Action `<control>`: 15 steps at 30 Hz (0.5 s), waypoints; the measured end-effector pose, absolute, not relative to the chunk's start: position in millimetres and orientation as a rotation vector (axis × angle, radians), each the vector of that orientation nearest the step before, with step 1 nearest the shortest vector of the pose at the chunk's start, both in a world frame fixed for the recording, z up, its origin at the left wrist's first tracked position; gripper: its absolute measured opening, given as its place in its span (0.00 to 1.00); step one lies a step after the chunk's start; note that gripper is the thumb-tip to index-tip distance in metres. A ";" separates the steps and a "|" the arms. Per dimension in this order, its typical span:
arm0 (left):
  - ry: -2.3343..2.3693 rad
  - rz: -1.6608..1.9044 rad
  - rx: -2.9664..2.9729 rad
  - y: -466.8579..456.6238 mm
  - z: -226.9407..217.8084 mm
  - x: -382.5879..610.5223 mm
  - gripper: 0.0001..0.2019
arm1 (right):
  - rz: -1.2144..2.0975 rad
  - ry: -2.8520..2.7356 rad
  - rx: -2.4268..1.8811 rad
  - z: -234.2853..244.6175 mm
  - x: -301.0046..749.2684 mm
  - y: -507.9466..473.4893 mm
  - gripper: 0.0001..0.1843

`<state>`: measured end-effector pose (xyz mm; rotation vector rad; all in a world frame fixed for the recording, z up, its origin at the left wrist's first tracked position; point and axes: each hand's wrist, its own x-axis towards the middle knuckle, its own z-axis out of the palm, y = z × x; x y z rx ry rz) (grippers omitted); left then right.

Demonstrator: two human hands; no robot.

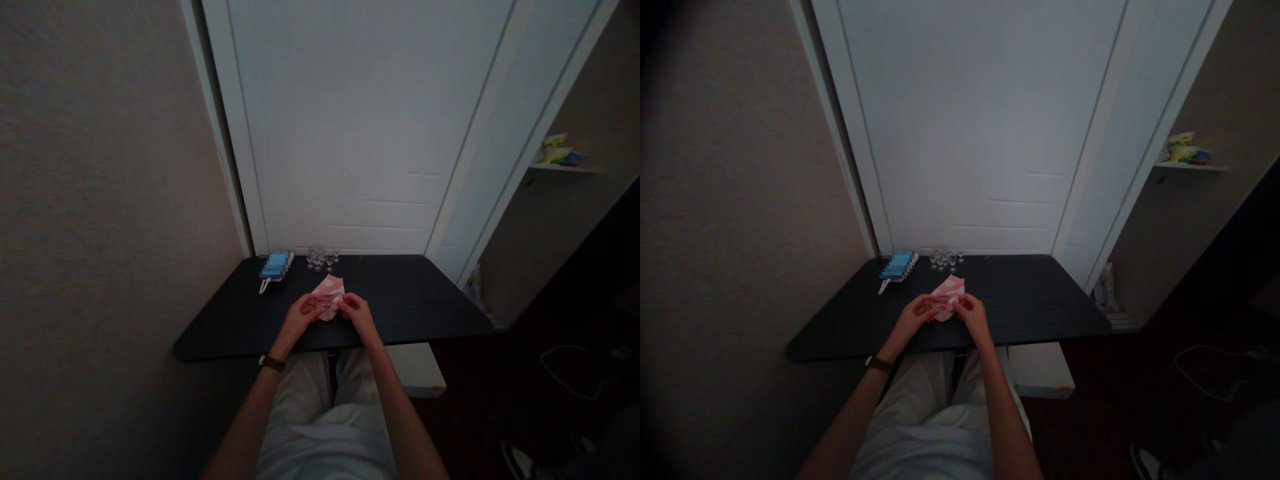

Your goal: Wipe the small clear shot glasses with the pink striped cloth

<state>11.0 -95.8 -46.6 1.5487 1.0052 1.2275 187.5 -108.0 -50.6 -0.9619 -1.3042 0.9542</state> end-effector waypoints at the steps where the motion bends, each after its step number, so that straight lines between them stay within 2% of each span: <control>1: 1.006 1.230 1.550 -95.9 -46.1 11.1 0.17 | 0.955 -1.301 -0.962 -51.1 187.3 -107.6 0.09; 7: 1.021 1.228 1.566 -97.9 -41.6 10.5 0.14 | 0.964 -1.296 -0.950 -50.4 186.9 -108.6 0.10; 15: 1.046 1.205 1.607 -98.7 -41.0 8.5 0.17 | 0.968 -1.279 -0.917 -47.8 186.2 -110.2 0.10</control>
